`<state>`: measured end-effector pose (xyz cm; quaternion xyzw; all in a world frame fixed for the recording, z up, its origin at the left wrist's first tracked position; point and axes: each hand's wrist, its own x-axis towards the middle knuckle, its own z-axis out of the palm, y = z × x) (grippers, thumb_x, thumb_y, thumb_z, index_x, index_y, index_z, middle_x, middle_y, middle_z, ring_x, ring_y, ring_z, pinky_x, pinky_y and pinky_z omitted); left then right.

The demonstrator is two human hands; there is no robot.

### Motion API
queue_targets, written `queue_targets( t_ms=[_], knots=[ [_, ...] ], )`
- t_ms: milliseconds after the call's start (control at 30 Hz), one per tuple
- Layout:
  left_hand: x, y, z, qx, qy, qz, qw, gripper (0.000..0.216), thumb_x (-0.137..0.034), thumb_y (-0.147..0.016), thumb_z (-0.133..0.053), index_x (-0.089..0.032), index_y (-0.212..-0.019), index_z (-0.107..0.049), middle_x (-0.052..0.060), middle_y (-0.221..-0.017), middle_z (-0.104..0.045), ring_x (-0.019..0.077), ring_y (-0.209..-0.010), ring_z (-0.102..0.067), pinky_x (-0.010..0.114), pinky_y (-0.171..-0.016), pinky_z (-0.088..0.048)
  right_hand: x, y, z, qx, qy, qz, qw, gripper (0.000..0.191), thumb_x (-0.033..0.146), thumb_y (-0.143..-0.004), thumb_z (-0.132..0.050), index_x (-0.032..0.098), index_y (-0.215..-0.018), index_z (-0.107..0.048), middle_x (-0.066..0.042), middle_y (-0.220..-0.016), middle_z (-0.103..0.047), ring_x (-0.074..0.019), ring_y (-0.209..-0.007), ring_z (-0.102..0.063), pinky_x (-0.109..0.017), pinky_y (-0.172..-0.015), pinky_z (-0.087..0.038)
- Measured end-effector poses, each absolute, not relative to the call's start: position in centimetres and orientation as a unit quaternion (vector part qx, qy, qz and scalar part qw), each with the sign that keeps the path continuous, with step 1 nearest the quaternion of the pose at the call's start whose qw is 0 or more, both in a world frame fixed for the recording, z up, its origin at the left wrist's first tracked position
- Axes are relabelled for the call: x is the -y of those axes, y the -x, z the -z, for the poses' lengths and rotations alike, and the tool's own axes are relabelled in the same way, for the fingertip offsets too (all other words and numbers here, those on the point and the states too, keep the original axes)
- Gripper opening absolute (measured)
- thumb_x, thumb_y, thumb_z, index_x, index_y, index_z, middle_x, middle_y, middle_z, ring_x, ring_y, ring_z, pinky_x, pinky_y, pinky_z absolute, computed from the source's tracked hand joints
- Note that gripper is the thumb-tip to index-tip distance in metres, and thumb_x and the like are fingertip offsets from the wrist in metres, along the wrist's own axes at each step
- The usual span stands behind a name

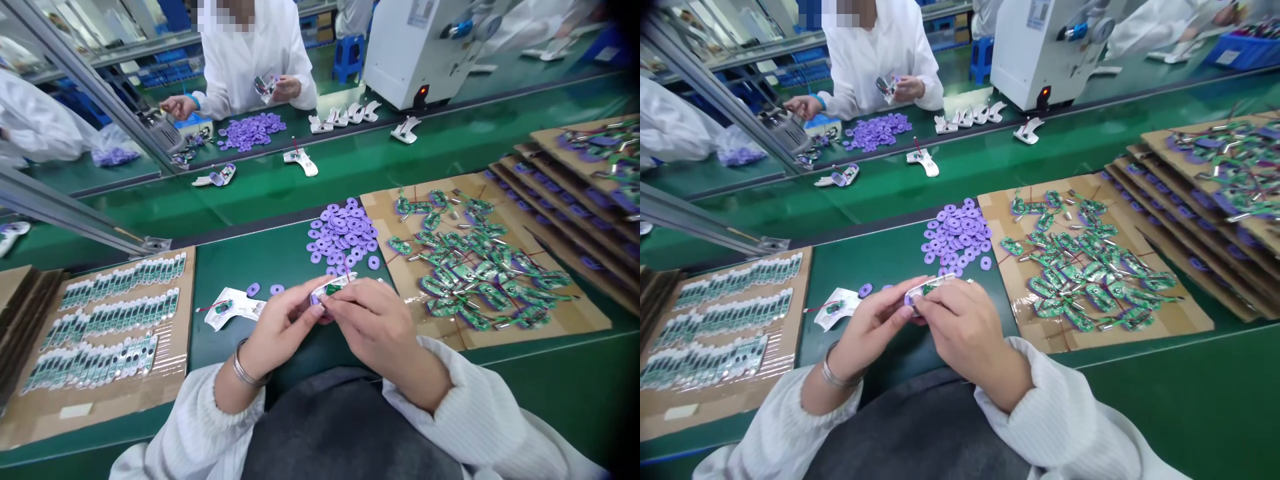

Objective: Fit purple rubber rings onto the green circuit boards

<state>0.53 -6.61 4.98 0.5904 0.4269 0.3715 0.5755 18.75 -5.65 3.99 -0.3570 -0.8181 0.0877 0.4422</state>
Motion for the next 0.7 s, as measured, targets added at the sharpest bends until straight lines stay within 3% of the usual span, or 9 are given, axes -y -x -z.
queue_targets(
  t_ms=[167,233,300,400,467,567,633,700],
  knots=[
    [7.1,-1.3,-4.5,-0.454,-0.533,-0.393,0.596,0.036,-0.033,-0.090,-0.059,-0.019,-0.123,-0.063,0.010,-0.112,-0.071,0.0193,-0.081,-0.072,0.033,-0.077,-0.061,5.7,-18.6,-4.6,0.810,0.415,-0.089,0.405,0.012,0.018,-0.086,-0.065,0.024,-0.077,-0.069,-0.001,-0.084,-0.064,-0.0182,-0.087,-0.054,-0.036,-0.079,-0.039],
    [6.9,-1.3,-4.2,-0.461,-0.507,-0.407,0.604,0.035,-0.034,-0.088,-0.062,-0.018,-0.119,-0.065,0.010,-0.112,-0.071,0.0199,-0.082,-0.072,0.033,-0.076,-0.062,5.5,-18.8,-5.1,0.806,0.431,-0.112,0.390,0.010,0.020,-0.086,-0.065,0.024,-0.078,-0.070,-0.003,-0.087,-0.062,-0.0186,-0.087,-0.052,-0.036,-0.079,-0.041],
    [6.4,-0.9,-3.8,-0.478,-0.467,-0.428,0.608,0.036,-0.035,-0.085,-0.065,-0.017,-0.116,-0.066,0.010,-0.110,-0.071,0.0199,-0.080,-0.072,0.032,-0.073,-0.062,5.0,-19.3,-5.5,0.798,0.427,-0.142,0.400,0.006,0.022,-0.085,-0.065,0.024,-0.088,-0.070,-0.004,-0.095,-0.062,-0.0200,-0.094,-0.055,-0.039,-0.085,-0.044],
    [5.5,0.0,-3.5,-0.522,-0.405,-0.458,0.594,0.039,-0.034,-0.080,-0.071,-0.015,-0.114,-0.065,0.010,-0.104,-0.073,0.0186,-0.072,-0.072,0.032,-0.069,-0.063,4.2,-20.6,-5.4,0.751,0.440,-0.212,0.444,0.027,0.026,-0.083,-0.067,0.023,-0.109,-0.063,-0.007,-0.115,-0.060,-0.0235,-0.112,-0.054,-0.042,-0.096,-0.045],
    [5.2,0.7,-3.4,-0.539,-0.389,-0.472,0.579,0.041,-0.033,-0.076,-0.075,-0.014,-0.111,-0.065,0.010,-0.100,-0.073,0.0181,-0.068,-0.072,0.031,-0.067,-0.063,4.0,-21.2,-4.5,0.711,0.449,-0.321,0.436,0.044,0.031,-0.083,-0.067,0.022,-0.124,-0.052,-0.010,-0.121,-0.058,-0.0234,-0.114,-0.055,-0.040,-0.094,-0.049],
    [4.8,1.5,-3.5,-0.542,-0.386,-0.490,0.563,0.041,-0.034,-0.074,-0.077,-0.013,-0.108,-0.066,0.008,-0.088,-0.074,0.0168,-0.062,-0.071,0.027,-0.060,-0.061,4.0,-21.0,-2.8,0.672,0.417,-0.508,0.340,0.062,0.033,-0.085,-0.065,0.020,-0.138,-0.036,-0.011,-0.113,-0.062,-0.0184,-0.093,-0.065,-0.032,-0.077,-0.056],
    [4.3,2.0,-3.7,-0.546,-0.379,-0.499,0.556,0.042,-0.035,-0.075,-0.076,-0.012,-0.108,-0.064,0.006,-0.080,-0.073,0.0151,-0.058,-0.069,0.024,-0.057,-0.059,4.0,-20.4,-2.1,0.679,0.399,-0.548,0.283,0.058,0.030,-0.086,-0.063,0.019,-0.138,-0.039,-0.006,-0.097,-0.067,-0.0153,-0.076,-0.065,-0.028,-0.066,-0.056],
    [3.7,2.7,-4.2,-0.552,-0.382,-0.484,0.562,0.045,-0.036,-0.076,-0.075,-0.012,-0.111,-0.061,0.006,-0.082,-0.072,0.0148,-0.060,-0.070,0.023,-0.057,-0.058,3.7,-19.8,-2.1,0.687,0.398,-0.538,0.284,0.045,0.028,-0.088,-0.058,0.018,-0.131,-0.048,-0.005,-0.090,-0.069,-0.0156,-0.073,-0.066,-0.028,-0.065,-0.056]
  ],
)
